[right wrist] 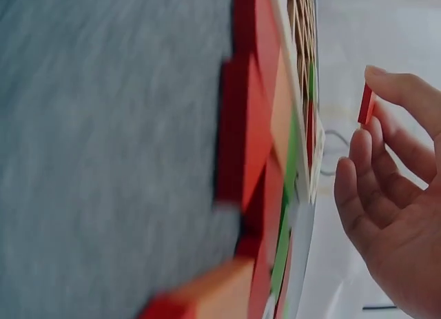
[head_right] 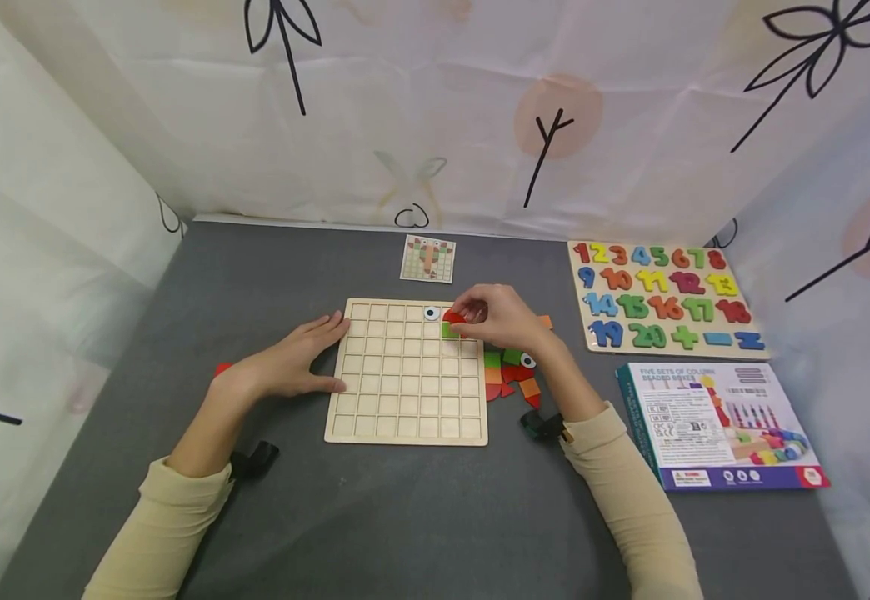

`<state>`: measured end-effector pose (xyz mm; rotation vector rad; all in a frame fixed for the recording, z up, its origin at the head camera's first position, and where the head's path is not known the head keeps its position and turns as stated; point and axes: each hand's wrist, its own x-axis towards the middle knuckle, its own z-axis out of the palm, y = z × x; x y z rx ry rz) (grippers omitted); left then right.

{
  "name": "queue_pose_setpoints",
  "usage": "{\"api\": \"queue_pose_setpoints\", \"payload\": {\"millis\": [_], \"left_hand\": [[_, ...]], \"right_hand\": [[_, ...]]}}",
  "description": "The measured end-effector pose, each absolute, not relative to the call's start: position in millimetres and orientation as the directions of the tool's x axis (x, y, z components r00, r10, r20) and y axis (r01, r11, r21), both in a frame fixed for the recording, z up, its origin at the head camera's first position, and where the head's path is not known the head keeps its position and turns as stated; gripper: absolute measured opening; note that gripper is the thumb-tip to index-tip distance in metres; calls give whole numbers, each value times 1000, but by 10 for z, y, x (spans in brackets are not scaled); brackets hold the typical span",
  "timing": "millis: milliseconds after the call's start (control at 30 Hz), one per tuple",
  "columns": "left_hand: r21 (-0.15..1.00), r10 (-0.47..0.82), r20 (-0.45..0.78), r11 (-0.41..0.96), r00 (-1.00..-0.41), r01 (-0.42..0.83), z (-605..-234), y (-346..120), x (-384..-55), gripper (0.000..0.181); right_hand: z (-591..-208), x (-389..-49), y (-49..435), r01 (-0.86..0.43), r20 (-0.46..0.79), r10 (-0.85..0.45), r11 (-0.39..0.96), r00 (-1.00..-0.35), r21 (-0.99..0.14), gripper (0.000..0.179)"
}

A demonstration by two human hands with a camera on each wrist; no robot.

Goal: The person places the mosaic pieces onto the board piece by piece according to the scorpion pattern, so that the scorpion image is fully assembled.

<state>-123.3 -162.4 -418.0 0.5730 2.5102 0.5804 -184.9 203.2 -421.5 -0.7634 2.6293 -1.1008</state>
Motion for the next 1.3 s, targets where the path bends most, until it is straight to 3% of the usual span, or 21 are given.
{"api": "queue_pose_setpoints", "payload": {"millis": [733, 1300], "left_hand": [[492, 484, -372, 826, -792, 274, -4205, -1632, -1229, 105], [501, 489, -372, 821, -789, 273, -4150, -1617, -1195, 105]], "right_hand": [[-4124, -1901, 1546, -405, -145, -562, 729, -815, -552, 22], [-4087, -1842, 1553, -432, -99, -580, 699, -809, -570, 18]]}}
